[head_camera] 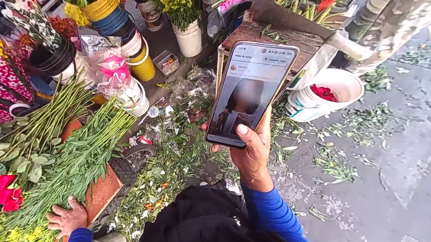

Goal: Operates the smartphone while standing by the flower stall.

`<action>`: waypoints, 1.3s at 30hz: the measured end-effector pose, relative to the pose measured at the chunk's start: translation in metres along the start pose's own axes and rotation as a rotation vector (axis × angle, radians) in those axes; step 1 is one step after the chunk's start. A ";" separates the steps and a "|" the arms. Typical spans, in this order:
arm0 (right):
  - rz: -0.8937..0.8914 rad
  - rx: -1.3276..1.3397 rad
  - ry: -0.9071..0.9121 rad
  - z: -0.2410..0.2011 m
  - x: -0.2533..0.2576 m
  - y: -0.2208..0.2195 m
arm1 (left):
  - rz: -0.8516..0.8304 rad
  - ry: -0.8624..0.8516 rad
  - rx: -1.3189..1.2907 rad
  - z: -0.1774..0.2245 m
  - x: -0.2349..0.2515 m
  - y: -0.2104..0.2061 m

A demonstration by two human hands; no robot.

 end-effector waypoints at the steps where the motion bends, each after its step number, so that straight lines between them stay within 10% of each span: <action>1: -0.011 -0.001 0.003 0.000 -0.001 0.001 | 0.083 -0.086 -0.019 -0.027 0.025 -0.039; 4: -0.014 -0.059 0.002 0.002 0.000 0.001 | -0.303 0.025 -0.056 -0.042 0.055 -0.056; 39: 0.023 -0.080 -0.030 0.004 0.003 0.003 | -0.320 0.057 -0.064 -0.035 0.051 -0.048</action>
Point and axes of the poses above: each hand's wrist, its own x-axis towards the middle knuckle, its own y-axis out of the back of the hand, z = x × y, the point moved 3 cm from there along x, towards the middle knuckle, and after that the axes turned 15 degrees about -z, right-handed, at the moved point
